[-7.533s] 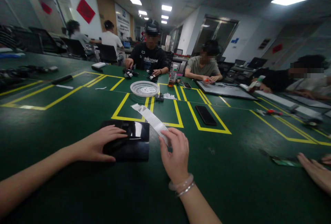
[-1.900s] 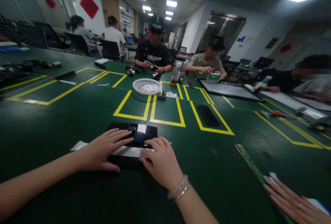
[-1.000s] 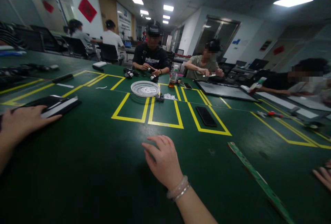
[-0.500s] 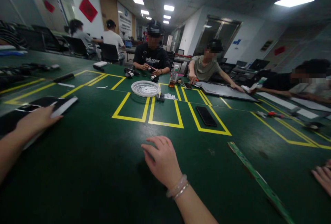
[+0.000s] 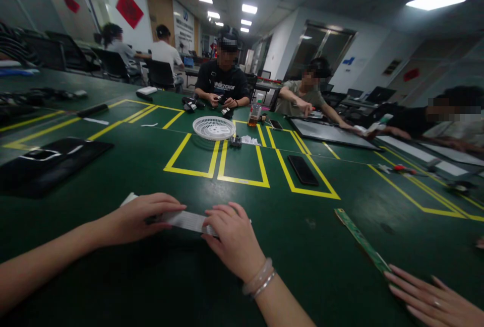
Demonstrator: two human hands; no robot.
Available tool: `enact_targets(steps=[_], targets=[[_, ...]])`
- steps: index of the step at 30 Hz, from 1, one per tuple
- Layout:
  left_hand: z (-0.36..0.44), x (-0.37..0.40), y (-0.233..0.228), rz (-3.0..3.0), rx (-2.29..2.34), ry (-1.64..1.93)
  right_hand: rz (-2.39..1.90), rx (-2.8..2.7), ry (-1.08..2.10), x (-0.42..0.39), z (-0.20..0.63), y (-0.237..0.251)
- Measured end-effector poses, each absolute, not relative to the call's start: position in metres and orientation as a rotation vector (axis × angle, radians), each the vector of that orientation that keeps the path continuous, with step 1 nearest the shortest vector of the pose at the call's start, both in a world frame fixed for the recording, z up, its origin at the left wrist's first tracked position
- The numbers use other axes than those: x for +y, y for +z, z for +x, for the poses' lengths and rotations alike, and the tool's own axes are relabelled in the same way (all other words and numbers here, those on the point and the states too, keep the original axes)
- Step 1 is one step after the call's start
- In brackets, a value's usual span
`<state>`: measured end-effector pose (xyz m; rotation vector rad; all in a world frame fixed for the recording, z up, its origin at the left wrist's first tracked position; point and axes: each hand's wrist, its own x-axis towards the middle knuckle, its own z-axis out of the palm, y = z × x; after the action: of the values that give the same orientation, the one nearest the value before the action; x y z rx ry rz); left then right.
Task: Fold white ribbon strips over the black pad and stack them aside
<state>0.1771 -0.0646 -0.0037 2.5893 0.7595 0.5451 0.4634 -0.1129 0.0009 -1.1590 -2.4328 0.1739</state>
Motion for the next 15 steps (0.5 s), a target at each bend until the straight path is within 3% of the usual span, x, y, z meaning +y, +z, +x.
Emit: enact_targets(steps=[7, 15], targets=[[0.151, -0.044, 0.002, 2.79, 1.014, 0.644, -1.175, -2.227, 0.215, -0.108, 0.469, -0.004], [-0.002, 0.018, -0.021, 2.534, 2.268, 0.83, -1.355, -1.97, 0.015, -0.101, 0.482, -0.002]])
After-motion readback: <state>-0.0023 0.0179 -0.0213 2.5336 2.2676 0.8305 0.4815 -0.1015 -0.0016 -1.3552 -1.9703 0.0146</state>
